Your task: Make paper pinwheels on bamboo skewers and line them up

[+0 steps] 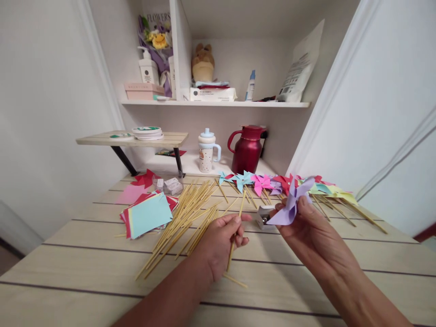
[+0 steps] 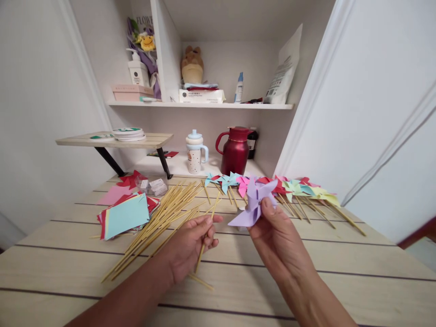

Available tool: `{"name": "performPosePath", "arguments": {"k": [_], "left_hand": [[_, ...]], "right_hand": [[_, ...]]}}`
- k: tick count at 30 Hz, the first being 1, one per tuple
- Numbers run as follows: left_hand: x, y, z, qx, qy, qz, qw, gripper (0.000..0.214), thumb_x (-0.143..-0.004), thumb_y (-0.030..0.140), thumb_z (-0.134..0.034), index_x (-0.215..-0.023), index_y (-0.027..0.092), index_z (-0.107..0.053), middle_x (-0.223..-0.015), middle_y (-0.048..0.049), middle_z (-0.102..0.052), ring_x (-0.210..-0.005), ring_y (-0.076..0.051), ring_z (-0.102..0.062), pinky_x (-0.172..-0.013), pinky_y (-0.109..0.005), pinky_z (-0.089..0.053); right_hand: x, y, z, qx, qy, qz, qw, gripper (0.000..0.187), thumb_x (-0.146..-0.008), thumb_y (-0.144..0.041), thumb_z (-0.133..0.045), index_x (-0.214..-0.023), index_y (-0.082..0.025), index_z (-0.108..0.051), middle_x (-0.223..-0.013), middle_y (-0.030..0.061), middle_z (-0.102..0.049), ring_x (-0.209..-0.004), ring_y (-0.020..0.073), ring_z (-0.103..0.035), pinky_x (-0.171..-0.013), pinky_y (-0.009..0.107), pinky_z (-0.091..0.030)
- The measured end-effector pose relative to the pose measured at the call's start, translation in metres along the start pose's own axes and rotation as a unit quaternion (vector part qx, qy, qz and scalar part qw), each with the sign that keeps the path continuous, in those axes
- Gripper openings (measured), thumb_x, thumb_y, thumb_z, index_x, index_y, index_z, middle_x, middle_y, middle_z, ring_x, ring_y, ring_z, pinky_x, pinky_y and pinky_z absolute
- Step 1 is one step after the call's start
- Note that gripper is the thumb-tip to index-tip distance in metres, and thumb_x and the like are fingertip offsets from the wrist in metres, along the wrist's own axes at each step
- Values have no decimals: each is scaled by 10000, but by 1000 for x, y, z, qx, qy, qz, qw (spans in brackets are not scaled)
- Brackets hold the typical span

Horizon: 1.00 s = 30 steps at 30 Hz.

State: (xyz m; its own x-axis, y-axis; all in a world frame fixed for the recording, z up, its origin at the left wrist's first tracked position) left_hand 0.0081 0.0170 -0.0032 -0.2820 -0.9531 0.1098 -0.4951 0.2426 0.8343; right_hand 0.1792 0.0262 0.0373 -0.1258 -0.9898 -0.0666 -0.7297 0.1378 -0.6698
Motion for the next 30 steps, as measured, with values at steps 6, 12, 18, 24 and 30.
{"name": "performPosePath", "arguments": {"k": [6,12,18,24,30], "left_hand": [[-2,0,1,13,7,6,1000,317,-829,351,-706,-1007,89,-714,-641,35,-490,-531,-58,-380,-710,-273,-445],[-5,6,8,16,29,-30,999,318,-839,356,-697,-1028,100,-710,-647,47,-465,-513,-44,-346,-654,-242,-423],[-7,16,20,31,118,-116,986,400,-809,426,-728,-1058,114,-701,-605,79,-402,-469,-33,-264,-555,-222,-375],[-10,18,22,100,137,-121,978,395,-739,423,-802,-957,115,-687,-601,82,-427,-459,-16,-273,-560,-207,-392],[-8,17,17,106,118,-118,980,359,-720,418,-821,-866,116,-694,-584,72,-461,-459,-20,-316,-579,-210,-407]], "right_hand": [[4,-2,-4,3,-8,-3,1000,262,-740,-278,-846,-976,-244,-737,-863,-59,-754,-732,79,-679,-747,184,-614],[4,1,-4,8,-5,-13,1000,245,-719,-281,-859,-930,-238,-742,-818,-56,-748,-729,92,-681,-758,220,-625],[-1,8,0,17,-7,-12,1000,314,-691,-290,-873,-974,-254,-741,-814,-58,-748,-709,98,-681,-721,206,-622],[-3,12,5,32,-9,-23,999,256,-702,-291,-863,-924,-248,-742,-822,-53,-754,-704,102,-687,-730,208,-621],[0,8,0,23,-9,-19,1000,322,-696,-276,-865,-994,-278,-741,-840,-53,-760,-713,113,-695,-706,207,-624]]}}
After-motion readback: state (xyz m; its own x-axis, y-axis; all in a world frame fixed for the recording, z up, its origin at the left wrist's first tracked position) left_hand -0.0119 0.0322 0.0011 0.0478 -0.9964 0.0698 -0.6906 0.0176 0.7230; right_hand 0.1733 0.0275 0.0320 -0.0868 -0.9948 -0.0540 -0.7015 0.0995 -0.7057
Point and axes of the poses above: each hand's wrist, its own x-axis away from the middle knuckle, its own z-axis out of the back of the hand, y = z × x, the point moved 3 cm from there along -x, towards the middle knuckle
